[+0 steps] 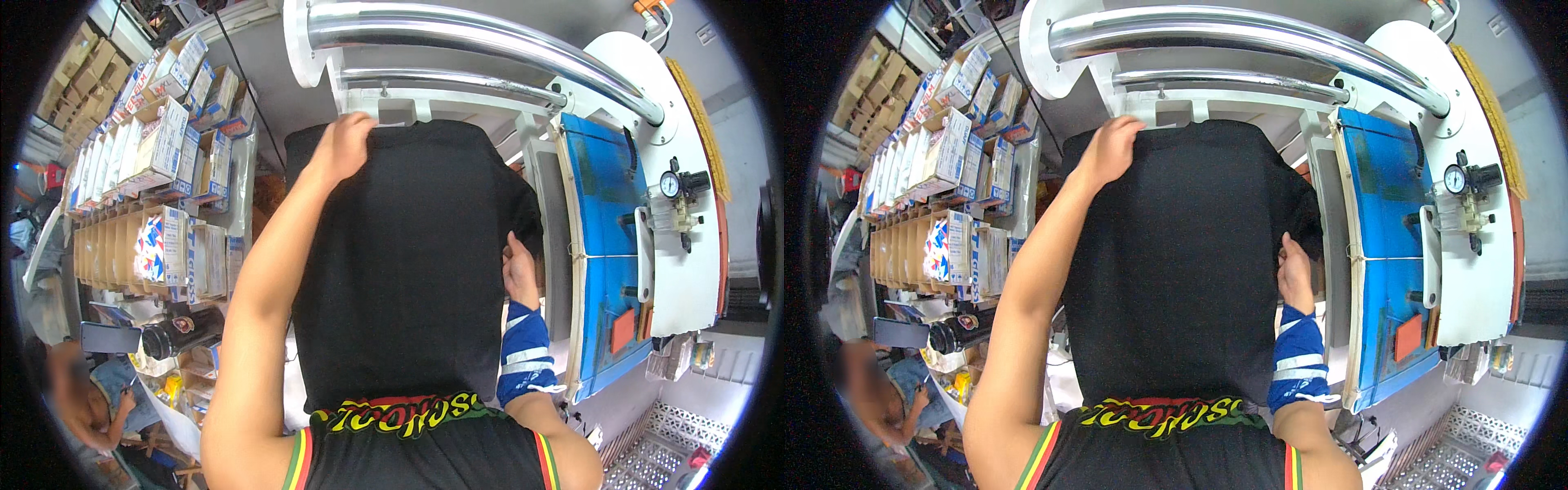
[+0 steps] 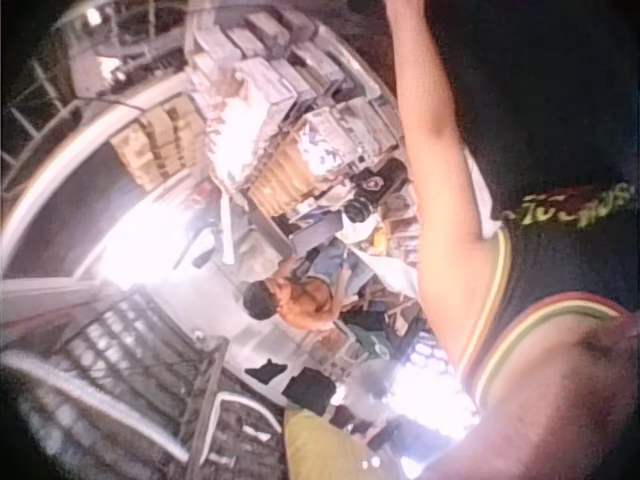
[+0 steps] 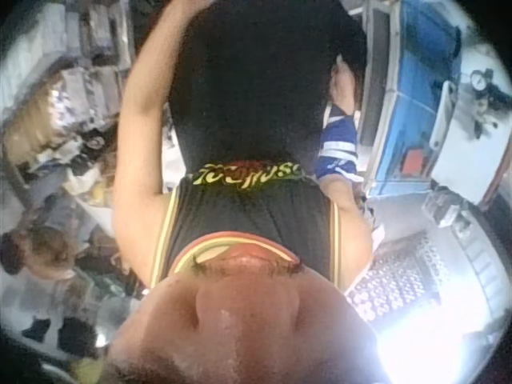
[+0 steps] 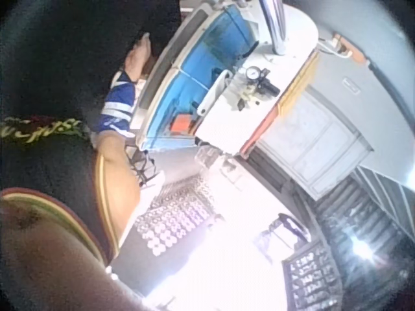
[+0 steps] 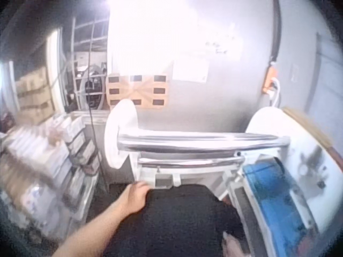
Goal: The person places a black t-shirt on a heat press, aligns a transfer sheet with a cat design, and uses the press to apply the graphic. The person then removes the t-shirt and repeats the process with another shirt, including applying a small neck label.
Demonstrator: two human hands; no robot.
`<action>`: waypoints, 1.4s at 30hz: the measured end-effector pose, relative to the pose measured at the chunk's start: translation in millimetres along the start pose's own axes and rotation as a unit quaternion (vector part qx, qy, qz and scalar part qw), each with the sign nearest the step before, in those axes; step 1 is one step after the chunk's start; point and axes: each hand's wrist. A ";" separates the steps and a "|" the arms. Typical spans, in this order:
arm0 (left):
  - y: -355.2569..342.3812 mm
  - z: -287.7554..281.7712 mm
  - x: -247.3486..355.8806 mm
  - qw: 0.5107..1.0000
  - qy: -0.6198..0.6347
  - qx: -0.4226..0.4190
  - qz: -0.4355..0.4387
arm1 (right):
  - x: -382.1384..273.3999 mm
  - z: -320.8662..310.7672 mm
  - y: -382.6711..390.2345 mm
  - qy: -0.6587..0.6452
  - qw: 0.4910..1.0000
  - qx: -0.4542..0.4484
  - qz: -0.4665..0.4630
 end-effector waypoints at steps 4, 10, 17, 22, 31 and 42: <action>-48.4 31.3 -2.1 0.984 -0.115 -0.081 -0.109 | 5.7 7.9 31.7 0.101 0.995 0.004 -0.010; -52.3 32.4 3.5 0.964 -0.133 -0.178 -0.145 | 18.7 3.7 58.1 0.149 0.989 0.016 0.012; -40.9 47.1 2.9 0.968 -0.191 -0.111 -0.120 | 17.5 16.6 68.0 0.160 0.987 0.010 0.011; -51.4 44.3 -3.2 0.956 -0.164 -0.174 -0.167 | 14.5 9.0 58.5 0.021 0.997 -0.051 0.053; 6.0 5.0 6.4 0.988 0.051 0.088 -0.116 | -5.3 -1.1 -44.4 -0.252 0.941 -0.216 -0.066; 251.6 73.3 -33.9 0.539 0.739 0.112 -0.388 | -13.0 -38.8 -105.8 -0.169 0.979 -0.098 -0.060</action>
Point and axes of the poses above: each hand's wrist, its own y-axis away from the middle knuckle, its own z-axis out of the palm, x = y × z, and after that the axes turned 14 degrees about -x, right-handed
